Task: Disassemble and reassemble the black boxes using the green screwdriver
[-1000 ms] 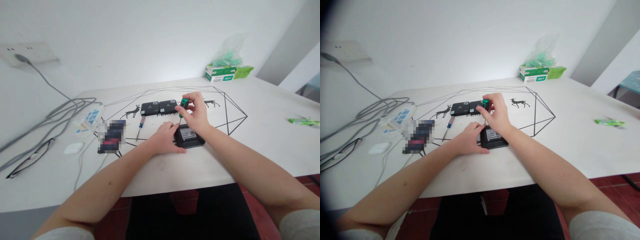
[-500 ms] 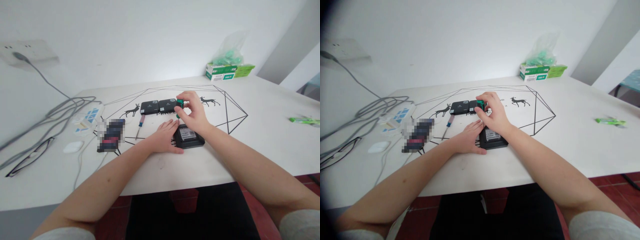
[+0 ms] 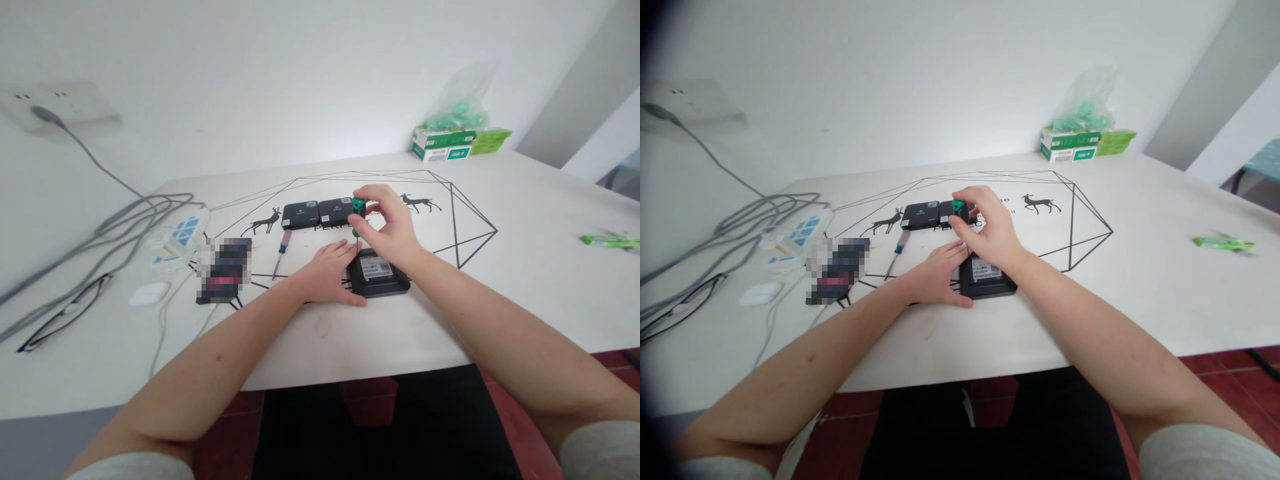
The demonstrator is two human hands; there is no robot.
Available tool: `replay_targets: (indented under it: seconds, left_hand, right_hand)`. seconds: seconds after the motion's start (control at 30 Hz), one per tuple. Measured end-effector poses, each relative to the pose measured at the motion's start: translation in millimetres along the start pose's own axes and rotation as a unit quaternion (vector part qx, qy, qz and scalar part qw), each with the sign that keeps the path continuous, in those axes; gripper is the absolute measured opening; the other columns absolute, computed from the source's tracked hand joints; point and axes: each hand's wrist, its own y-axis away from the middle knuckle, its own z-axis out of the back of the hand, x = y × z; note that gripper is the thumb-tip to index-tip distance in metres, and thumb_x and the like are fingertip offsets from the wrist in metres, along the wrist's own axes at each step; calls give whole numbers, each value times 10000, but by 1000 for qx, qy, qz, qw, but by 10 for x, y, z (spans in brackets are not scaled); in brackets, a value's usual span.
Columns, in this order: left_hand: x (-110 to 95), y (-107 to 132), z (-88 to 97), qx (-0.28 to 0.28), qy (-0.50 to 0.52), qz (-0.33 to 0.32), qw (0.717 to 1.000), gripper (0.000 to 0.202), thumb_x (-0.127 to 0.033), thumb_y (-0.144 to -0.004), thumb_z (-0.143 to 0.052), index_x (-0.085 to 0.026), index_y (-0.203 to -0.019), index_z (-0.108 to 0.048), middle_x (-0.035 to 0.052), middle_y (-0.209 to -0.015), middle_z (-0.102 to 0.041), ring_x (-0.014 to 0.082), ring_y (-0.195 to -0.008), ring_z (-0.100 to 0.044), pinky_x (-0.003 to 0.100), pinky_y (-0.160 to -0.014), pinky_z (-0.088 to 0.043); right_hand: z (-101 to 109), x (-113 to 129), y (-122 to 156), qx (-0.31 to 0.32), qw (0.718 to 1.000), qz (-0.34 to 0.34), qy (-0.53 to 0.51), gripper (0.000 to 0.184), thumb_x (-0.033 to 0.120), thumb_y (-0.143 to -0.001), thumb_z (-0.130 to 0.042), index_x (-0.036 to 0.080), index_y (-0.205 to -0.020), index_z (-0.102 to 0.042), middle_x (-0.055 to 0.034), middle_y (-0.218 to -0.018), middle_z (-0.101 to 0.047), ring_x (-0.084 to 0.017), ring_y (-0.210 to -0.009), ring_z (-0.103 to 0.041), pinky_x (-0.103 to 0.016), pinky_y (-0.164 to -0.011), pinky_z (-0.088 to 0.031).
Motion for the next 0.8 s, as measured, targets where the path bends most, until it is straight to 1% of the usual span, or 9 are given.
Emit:
replay_targets:
  seconds: [0.1, 0.2, 0.4, 0.6, 0.73, 0.8]
  left_hand:
    - [-3, -3, 5, -6, 3, -7, 1000, 1291, -828, -715, -780, -153, -1692, -275, 230, -1702, -380, 456, -1596, -296, 596, -1296, -233]
    - [-6, -3, 11, -8, 10, -4, 1000, 1313, -826, -705, -788, -159, -1700, -250, 230, -1702, -378, 464, -1591, -299, 607, -1291, -241]
    - [-1, 6, 4, -12, 10, 2, 1000, 1331, -830, -704, -783, -158, -1704, -218, 232, -1702, -376, 468, -1591, -301, 615, -1284, -255]
    - [-7, 5, -1, -8, 5, 12, 1000, 1330, -832, -693, -786, -113, -1681, -260, 254, -1664, -415, 459, -1577, -331, 594, -1290, -259]
    - [-3, 5, -1, -9, 6, 5, 1000, 1288, -834, -706, -777, -146, -1676, -282, 239, -1667, -421, 457, -1578, -329, 605, -1285, -264]
    - [3, 4, -7, -8, 3, 0, 1000, 1277, -844, -711, -768, -146, -1671, -295, 240, -1677, -408, 456, -1576, -332, 600, -1287, -262]
  right_hand:
    - [9, 15, -22, -4, 1000, 5, 18, 305, 357, -898, -774, 271, -1175, -679, -52, -1090, -664, -190, -894, -645, -347, -698, -626]
    - [4, 28, -22, -11, 1000, -3, 10, 289, 337, -909, -768, 274, -1174, -671, -41, -1055, -659, -180, -875, -637, -324, -662, -614]
    - [9, 27, -11, -18, 1000, -14, 2, 289, 363, -919, -755, 274, -1177, -659, -43, -1066, -650, -183, -891, -639, -328, -668, -619]
    - [30, 3, -19, -30, 1000, -9, 4, 299, 380, -934, -745, 290, -1201, -646, -42, -1080, -631, -187, -910, -630, -326, -677, -611]
    - [15, 5, -11, -17, 1000, -9, 9, 291, 374, -928, -746, 280, -1186, -648, -44, -1076, -639, -185, -897, -627, -321, -663, -604]
    - [5, 9, 5, -11, 1000, -10, 3, 273, 345, -927, -729, 274, -1178, -650, -47, -1086, -651, -187, -898, -632, -323, -665, -604]
